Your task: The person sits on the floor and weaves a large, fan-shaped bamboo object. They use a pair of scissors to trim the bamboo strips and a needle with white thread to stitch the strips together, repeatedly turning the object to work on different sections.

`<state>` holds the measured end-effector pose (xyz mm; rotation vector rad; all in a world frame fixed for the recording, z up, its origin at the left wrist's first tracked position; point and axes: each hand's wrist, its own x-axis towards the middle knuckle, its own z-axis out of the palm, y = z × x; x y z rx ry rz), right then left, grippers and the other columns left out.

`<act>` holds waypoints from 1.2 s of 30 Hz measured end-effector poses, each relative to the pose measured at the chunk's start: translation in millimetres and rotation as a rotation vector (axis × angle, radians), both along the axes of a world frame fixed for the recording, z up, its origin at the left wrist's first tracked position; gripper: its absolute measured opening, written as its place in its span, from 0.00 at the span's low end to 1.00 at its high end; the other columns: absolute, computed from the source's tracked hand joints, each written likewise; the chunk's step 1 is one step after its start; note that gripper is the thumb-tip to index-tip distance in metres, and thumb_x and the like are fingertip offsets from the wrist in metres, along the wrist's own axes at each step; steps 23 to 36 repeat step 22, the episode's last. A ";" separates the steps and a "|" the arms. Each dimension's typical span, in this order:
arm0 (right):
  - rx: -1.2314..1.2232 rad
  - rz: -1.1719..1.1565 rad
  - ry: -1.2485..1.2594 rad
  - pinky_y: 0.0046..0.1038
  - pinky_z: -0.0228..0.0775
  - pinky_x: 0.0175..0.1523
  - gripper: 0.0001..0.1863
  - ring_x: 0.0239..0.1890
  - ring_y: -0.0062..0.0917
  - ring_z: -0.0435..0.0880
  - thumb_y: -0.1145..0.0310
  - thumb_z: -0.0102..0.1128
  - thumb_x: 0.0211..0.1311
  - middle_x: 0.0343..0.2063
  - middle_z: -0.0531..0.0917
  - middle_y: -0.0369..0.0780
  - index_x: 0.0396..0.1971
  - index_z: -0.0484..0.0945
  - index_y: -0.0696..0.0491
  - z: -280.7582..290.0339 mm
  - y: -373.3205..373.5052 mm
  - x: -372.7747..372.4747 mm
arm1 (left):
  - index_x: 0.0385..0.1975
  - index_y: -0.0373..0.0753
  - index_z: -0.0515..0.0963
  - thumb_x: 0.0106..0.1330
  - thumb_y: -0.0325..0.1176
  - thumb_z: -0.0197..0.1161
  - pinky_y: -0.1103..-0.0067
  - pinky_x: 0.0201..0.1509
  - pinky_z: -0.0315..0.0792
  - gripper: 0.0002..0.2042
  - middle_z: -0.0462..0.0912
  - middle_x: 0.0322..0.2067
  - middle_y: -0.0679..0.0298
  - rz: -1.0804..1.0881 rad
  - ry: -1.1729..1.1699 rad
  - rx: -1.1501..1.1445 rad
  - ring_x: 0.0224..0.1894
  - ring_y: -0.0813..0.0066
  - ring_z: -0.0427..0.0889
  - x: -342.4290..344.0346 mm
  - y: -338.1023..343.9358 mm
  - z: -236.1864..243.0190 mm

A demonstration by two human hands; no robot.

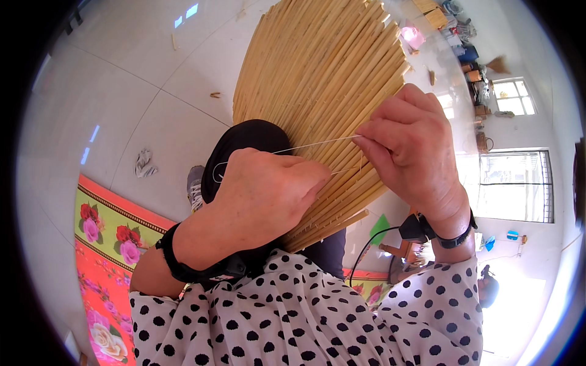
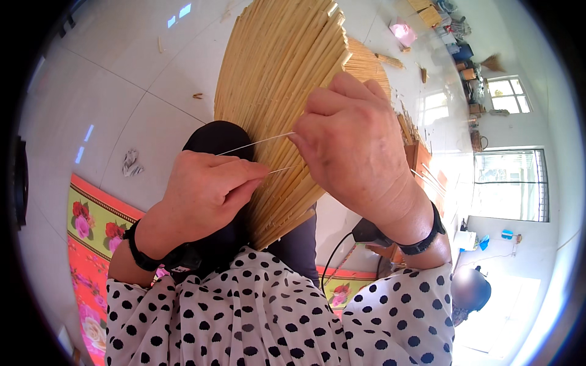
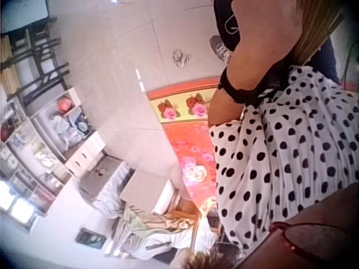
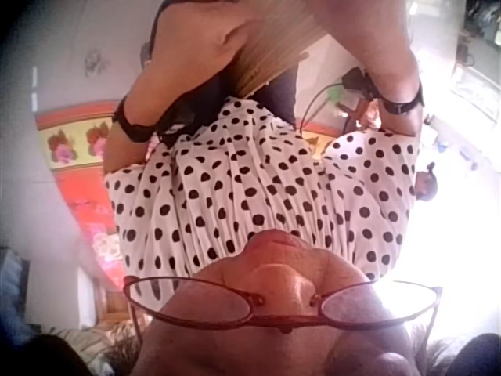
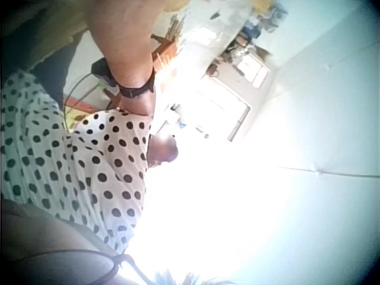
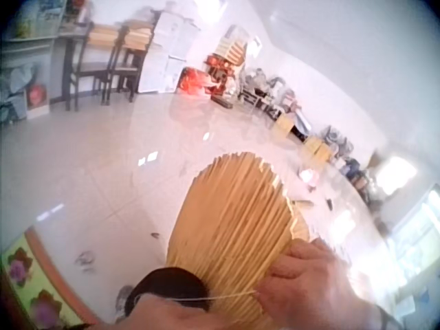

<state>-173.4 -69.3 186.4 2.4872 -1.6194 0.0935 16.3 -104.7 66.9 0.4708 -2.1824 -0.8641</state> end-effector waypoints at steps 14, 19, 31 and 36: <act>-0.011 0.007 -0.012 0.32 0.66 0.38 0.07 0.31 0.30 0.75 0.76 0.72 0.41 0.22 0.79 0.33 0.21 0.82 0.53 -0.4 0.3 -2.3 | 0.33 0.38 0.83 0.56 0.24 0.67 0.74 0.23 0.73 0.06 0.81 0.21 0.62 0.001 -0.018 -0.027 0.21 0.62 0.80 -1.6 -1.3 6.5; -0.010 0.012 -0.015 0.32 0.66 0.39 0.07 0.31 0.31 0.76 0.76 0.72 0.41 0.22 0.79 0.33 0.22 0.82 0.53 -1.7 1.4 -2.2 | 0.33 0.38 0.83 0.55 0.24 0.67 0.74 0.23 0.72 0.06 0.81 0.21 0.61 -0.006 -0.020 -0.058 0.21 0.62 0.80 -1.0 -2.3 6.8; -0.003 0.014 -0.015 0.32 0.67 0.39 0.06 0.32 0.31 0.76 0.75 0.72 0.42 0.23 0.79 0.33 0.22 0.82 0.53 -1.0 1.6 -2.2 | 0.33 0.38 0.83 0.55 0.24 0.67 0.74 0.24 0.73 0.06 0.82 0.21 0.61 -0.019 -0.065 -0.082 0.22 0.62 0.81 0.4 -3.7 9.9; -0.003 0.014 -0.015 0.32 0.67 0.39 0.06 0.32 0.31 0.76 0.75 0.72 0.42 0.23 0.79 0.33 0.22 0.82 0.53 -1.0 1.6 -2.2 | 0.33 0.38 0.83 0.55 0.24 0.67 0.74 0.24 0.73 0.06 0.82 0.21 0.61 -0.019 -0.065 -0.082 0.22 0.62 0.81 0.4 -3.7 9.9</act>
